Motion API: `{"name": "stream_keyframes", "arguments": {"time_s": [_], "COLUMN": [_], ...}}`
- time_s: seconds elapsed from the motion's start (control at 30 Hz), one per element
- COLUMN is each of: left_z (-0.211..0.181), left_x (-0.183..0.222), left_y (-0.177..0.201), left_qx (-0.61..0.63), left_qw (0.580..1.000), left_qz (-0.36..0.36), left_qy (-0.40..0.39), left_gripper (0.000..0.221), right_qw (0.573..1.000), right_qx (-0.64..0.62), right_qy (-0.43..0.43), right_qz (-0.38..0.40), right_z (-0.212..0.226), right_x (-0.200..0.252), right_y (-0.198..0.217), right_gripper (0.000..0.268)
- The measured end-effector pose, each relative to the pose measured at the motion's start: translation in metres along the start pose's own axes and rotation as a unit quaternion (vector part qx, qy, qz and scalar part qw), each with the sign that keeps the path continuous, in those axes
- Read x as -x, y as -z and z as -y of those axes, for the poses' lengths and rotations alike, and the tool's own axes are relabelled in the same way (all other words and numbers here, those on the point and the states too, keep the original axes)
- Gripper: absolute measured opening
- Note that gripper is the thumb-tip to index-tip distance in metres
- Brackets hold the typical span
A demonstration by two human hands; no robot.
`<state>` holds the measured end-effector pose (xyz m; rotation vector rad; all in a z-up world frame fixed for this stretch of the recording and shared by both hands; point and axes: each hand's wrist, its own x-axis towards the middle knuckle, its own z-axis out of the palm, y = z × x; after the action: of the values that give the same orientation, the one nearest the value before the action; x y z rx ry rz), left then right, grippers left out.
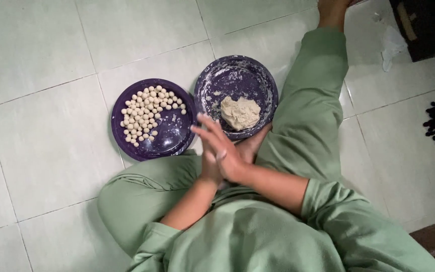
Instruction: The person is sitting on the floor, pinching small pieces of dough from a bowl, rolling them into small balls between their palms, and placing them on a plate.
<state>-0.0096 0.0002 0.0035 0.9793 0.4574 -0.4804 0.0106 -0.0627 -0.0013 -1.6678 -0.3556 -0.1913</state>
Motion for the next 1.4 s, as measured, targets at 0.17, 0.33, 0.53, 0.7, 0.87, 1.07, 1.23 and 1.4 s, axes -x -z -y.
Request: {"name": "stream_keyframes", "arguments": {"time_s": [0.17, 0.33, 0.53, 0.7, 0.87, 1.07, 1.23, 1.4], "left_z": [0.003, -0.002, -0.032, -0.014, -0.012, -0.012, -0.003, -0.041], "left_x": [0.009, 0.016, 0.03, 0.033, -0.013, 0.028, -0.03, 0.009], "left_y": [-0.011, -0.01, -0.03, -0.04, -0.012, -0.083, -0.031, -0.101], "left_qx": [0.035, 0.075, 0.154, 0.051, -0.004, -0.036, -0.036, -0.051], "left_qw": [0.998, 0.993, 0.984, 0.999, 0.995, 0.999, 0.993, 0.992], "left_qz": [0.046, 0.062, 0.032, -0.006, -0.052, -0.016, -0.109, -0.118], "left_qy": [-0.032, -0.068, -0.081, -0.019, -0.086, -0.022, -0.001, -0.007], "left_gripper": [0.082, 0.08, 0.078, 0.081, 0.073, 0.086, 0.087, 0.087], "right_qw": [0.998, 0.999, 0.996, 0.994, 0.995, 0.977, 0.994, 0.997], "right_qx": [-0.042, -0.048, -0.005, -0.11, -0.063, -0.137, -0.108, -0.065], "right_qy": [0.009, 0.004, 0.086, -0.022, 0.077, -0.156, 0.03, -0.01], "right_qz": [-0.04, 0.002, 0.028, -0.017, 0.009, -0.039, -0.005, -0.029], "right_z": [0.005, 0.013, 0.018, 0.005, 0.041, -0.032, -0.001, -0.042], "right_x": [0.009, 0.009, 0.026, 0.014, 0.018, 0.009, 0.013, 0.007], "right_y": [0.005, 0.014, 0.015, 0.023, 0.028, 0.055, 0.038, 0.045], "right_gripper": [0.069, 0.091, 0.1, 0.105, 0.087, 0.054, 0.067, 0.047]}}
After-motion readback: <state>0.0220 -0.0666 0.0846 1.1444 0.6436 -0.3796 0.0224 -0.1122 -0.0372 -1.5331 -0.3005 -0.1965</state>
